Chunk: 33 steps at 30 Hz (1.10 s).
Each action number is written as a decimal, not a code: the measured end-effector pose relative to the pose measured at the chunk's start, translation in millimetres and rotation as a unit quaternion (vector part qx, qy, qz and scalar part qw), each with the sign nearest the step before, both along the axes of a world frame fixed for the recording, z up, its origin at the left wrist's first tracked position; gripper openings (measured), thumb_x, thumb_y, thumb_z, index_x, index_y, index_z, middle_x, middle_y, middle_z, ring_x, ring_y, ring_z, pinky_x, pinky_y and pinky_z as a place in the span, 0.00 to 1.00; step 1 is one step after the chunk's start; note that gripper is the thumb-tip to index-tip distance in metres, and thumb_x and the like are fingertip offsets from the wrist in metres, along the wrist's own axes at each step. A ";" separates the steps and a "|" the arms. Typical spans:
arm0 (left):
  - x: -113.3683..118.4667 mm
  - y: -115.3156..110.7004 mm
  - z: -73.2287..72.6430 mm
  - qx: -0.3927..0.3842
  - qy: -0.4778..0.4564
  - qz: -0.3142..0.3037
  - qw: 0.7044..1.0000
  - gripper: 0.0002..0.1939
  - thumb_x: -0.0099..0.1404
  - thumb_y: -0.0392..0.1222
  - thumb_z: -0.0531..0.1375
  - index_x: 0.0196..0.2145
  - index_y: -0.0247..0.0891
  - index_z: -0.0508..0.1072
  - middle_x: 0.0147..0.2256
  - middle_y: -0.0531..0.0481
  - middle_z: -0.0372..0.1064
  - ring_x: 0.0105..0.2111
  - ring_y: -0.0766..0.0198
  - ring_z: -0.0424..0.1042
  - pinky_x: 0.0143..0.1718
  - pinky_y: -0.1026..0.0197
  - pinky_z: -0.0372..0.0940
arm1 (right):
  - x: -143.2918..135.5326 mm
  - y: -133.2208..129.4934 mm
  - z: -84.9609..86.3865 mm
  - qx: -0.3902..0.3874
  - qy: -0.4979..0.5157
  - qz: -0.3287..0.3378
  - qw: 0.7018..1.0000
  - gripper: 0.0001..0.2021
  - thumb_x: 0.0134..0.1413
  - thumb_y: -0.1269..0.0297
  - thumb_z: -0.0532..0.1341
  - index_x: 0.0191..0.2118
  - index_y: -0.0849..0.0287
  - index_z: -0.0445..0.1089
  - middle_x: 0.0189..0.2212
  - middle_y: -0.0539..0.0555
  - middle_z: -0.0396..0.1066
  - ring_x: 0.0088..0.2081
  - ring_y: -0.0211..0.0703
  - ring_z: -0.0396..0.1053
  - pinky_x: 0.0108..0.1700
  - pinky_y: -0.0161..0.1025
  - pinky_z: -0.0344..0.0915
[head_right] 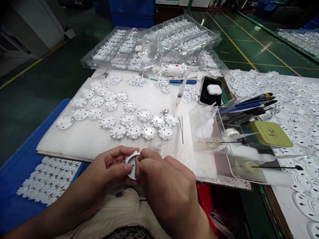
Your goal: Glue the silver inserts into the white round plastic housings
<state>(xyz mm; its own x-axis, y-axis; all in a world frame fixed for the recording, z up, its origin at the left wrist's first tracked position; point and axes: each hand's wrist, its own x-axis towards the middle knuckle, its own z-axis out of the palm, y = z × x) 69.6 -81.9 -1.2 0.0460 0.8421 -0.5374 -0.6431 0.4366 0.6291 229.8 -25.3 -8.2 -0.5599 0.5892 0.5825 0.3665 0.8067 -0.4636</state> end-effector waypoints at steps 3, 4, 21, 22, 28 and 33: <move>1.6 -3.2 2.4 0.000 0.001 0.011 1.000 0.13 0.59 0.33 0.68 0.42 0.34 0.76 0.37 0.46 0.77 0.34 0.62 0.77 0.35 0.62 0.74 | -0.7 -3.4 2.6 -0.009 -0.003 0.001 1.000 0.12 0.58 0.78 0.61 0.34 0.57 0.58 0.33 0.46 0.72 0.25 0.26 0.64 0.28 0.28 0.58; 1.9 -4.8 3.4 0.000 0.001 0.012 1.000 0.13 0.59 0.33 0.68 0.42 0.34 0.76 0.37 0.46 0.77 0.34 0.62 0.77 0.35 0.62 0.74 | -0.3 -5.2 4.1 -0.013 -0.010 0.003 1.000 0.11 0.58 0.77 0.61 0.33 0.57 0.58 0.33 0.46 0.72 0.25 0.26 0.64 0.28 0.28 0.59; 10.6 -42.5 -24.3 0.116 0.154 0.130 0.973 0.16 0.53 0.41 0.73 0.41 0.40 0.81 0.36 0.47 0.78 0.41 0.59 0.76 0.45 0.63 0.71 | 0.5 -51.9 -26.7 -0.013 0.098 -0.108 0.989 0.17 0.64 0.75 0.53 0.56 0.60 0.67 0.48 0.58 0.69 0.45 0.34 0.73 0.47 0.28 0.71; 8.2 -42.4 -27.0 0.139 0.179 0.121 0.967 0.16 0.52 0.40 0.74 0.40 0.40 0.82 0.35 0.48 0.78 0.41 0.59 0.77 0.44 0.63 0.71 | -1.0 -51.2 -29.6 -0.016 0.113 -0.099 0.989 0.16 0.63 0.73 0.55 0.55 0.59 0.68 0.47 0.57 0.71 0.43 0.35 0.74 0.45 0.27 0.72; -8.9 -43.2 -26.8 0.204 0.229 0.014 0.952 0.24 0.44 0.33 0.77 0.40 0.47 0.82 0.40 0.49 0.78 0.43 0.55 0.77 0.46 0.60 0.73 | -11.0 -47.4 -34.7 -0.078 0.238 -0.040 0.967 0.06 0.58 0.73 0.62 0.40 0.56 0.72 0.34 0.48 0.76 0.34 0.32 0.77 0.39 0.21 0.72; -11.0 -40.6 -26.7 0.280 0.224 -0.020 0.933 0.29 0.37 0.33 0.78 0.40 0.44 0.82 0.47 0.44 0.74 0.47 0.48 0.76 0.48 0.57 0.72 | -7.9 -46.7 -38.8 -0.123 0.304 0.022 0.944 0.07 0.56 0.73 0.64 0.40 0.55 0.73 0.34 0.50 0.76 0.33 0.38 0.77 0.35 0.26 0.75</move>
